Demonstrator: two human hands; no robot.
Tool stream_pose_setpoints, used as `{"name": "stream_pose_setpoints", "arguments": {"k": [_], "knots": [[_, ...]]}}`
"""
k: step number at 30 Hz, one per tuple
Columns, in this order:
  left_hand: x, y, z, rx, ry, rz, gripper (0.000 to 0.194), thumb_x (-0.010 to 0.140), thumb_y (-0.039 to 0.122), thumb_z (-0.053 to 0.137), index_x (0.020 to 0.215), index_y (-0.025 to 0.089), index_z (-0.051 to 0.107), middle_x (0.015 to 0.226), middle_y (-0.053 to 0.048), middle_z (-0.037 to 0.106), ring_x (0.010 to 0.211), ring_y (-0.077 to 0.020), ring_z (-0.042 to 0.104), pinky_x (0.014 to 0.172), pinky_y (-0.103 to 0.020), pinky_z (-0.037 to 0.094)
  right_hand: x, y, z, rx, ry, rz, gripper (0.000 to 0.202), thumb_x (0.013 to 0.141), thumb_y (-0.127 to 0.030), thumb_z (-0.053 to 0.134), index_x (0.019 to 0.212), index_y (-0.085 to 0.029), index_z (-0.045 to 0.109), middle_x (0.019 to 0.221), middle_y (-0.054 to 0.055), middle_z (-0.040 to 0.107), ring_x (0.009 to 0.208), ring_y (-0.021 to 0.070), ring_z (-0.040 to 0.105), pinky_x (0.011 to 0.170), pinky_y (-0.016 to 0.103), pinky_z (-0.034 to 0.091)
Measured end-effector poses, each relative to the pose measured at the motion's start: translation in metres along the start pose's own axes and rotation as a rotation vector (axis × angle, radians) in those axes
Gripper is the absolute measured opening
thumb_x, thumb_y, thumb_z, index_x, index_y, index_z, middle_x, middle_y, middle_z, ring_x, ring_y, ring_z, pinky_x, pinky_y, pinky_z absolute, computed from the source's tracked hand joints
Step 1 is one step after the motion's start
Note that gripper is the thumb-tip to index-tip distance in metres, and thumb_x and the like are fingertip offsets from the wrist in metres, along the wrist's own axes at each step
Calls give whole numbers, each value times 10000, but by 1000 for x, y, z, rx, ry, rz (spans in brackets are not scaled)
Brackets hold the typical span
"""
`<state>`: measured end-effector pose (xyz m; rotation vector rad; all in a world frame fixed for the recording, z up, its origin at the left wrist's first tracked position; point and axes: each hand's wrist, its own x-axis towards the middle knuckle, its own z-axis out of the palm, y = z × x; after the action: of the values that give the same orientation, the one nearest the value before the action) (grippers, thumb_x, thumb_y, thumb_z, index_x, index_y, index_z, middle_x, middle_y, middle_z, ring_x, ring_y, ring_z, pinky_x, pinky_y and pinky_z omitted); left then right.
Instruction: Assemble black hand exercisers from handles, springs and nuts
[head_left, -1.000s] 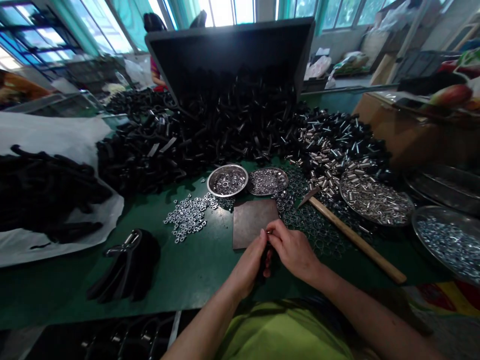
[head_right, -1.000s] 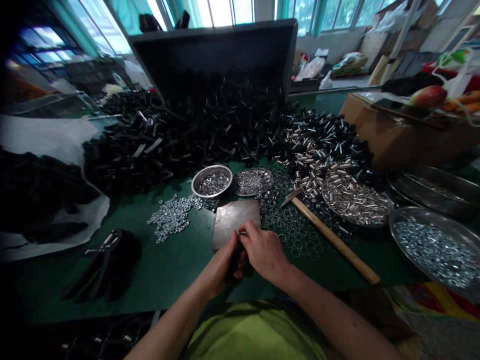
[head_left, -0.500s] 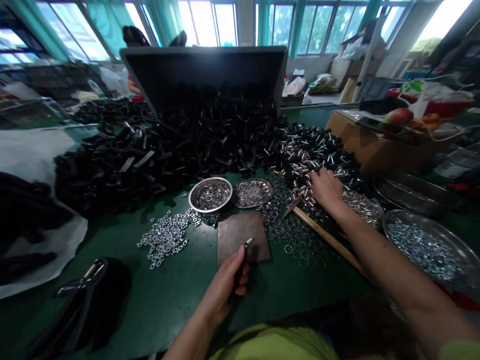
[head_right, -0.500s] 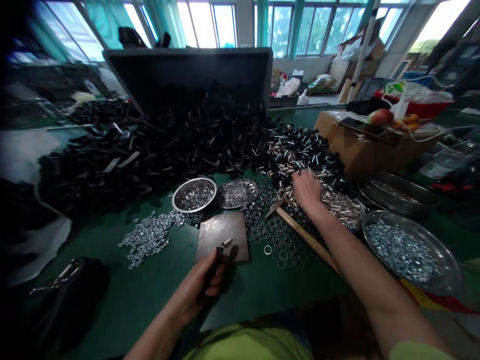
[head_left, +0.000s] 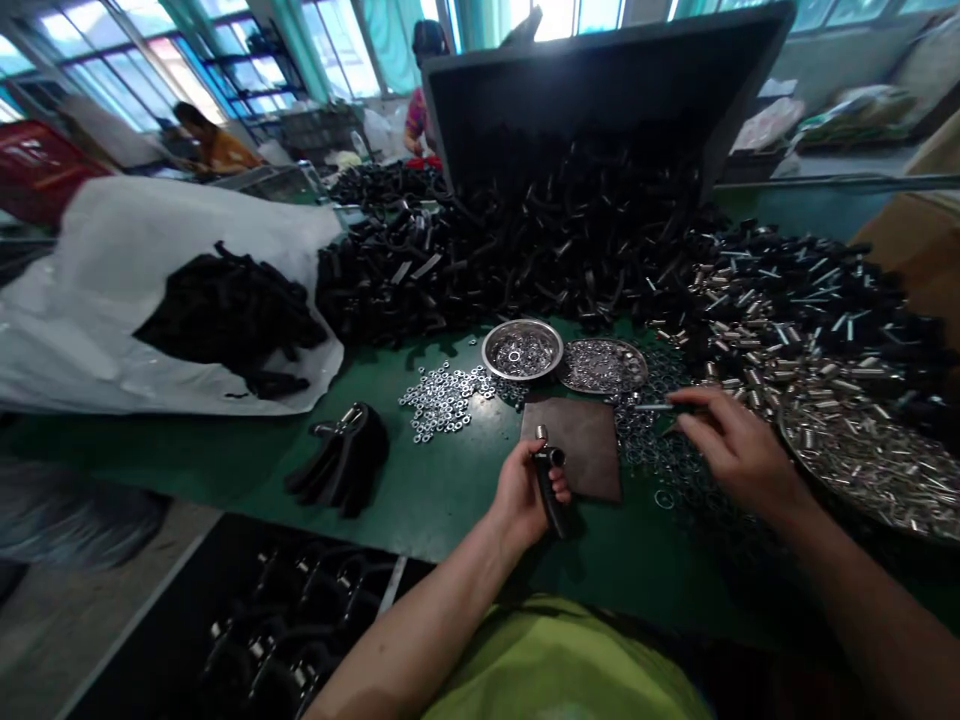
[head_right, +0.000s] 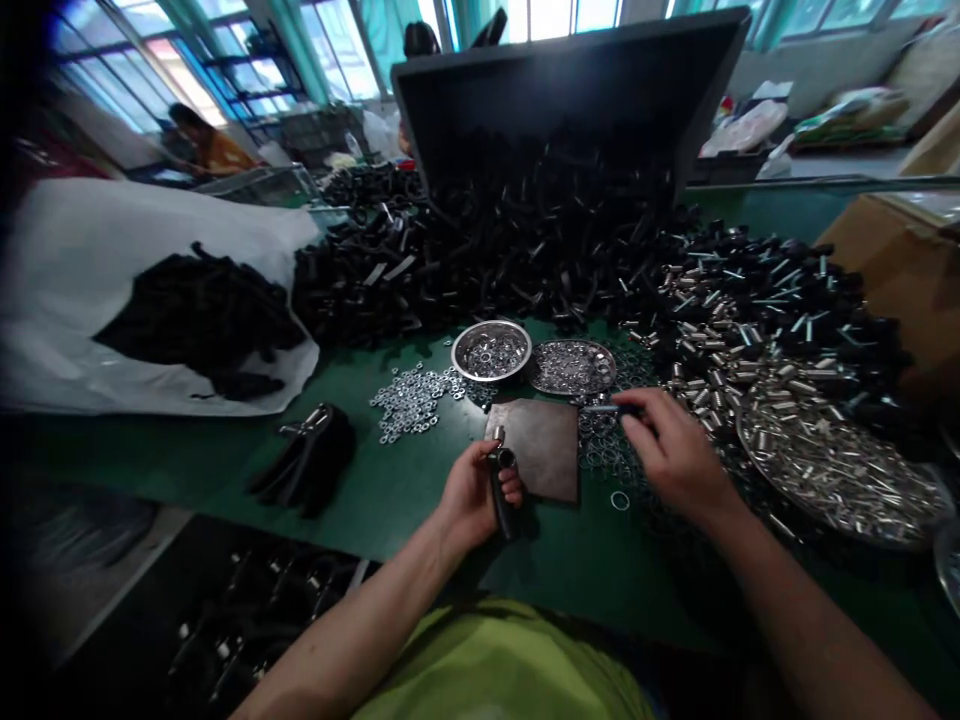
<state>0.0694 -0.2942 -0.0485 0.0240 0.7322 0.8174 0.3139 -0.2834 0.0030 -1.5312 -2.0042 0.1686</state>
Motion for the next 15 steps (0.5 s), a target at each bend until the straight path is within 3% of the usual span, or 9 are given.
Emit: {"name": "stream_pose_setpoints", "arguments": {"k": [4,8,10,12,15], "knots": [[-3,-7,4,-21,-31,60,255,778,327,447,604,147,494,474,8,396,436,-89,356,443,-201,312,-25,-64,32,164,-100,-231,209,913,-224,402,1084,-215,521,1053,76,617,1005,197,582,855,328,459],[-11,-17,8,-16,-9,144,193,733,293,486,624,137,514,471,12,422,436,-86,369,463,-207,322,-31,-83,57,106,-78,-368,203,917,-236,385,1050,-192,532,964,99,638,906,213,611,798,341,474],[-14,-20,9,-4,35,217,162,703,288,524,642,139,517,482,25,432,438,-78,378,469,-205,318,-29,-85,65,29,-6,-316,229,920,-313,382,1008,-185,551,900,118,654,793,235,631,683,358,483],[-14,-21,9,14,85,313,151,670,290,562,651,151,505,498,37,445,441,-74,390,470,-208,317,-27,-84,71,-42,20,-169,273,902,-417,396,902,-210,575,733,103,655,605,250,620,508,364,436],[-11,-21,4,61,114,437,176,622,286,617,648,171,487,506,51,451,435,-75,401,450,-211,311,-24,-75,78,-8,-118,-53,328,891,-465,369,710,-286,576,450,28,541,355,228,495,369,352,309]]}}
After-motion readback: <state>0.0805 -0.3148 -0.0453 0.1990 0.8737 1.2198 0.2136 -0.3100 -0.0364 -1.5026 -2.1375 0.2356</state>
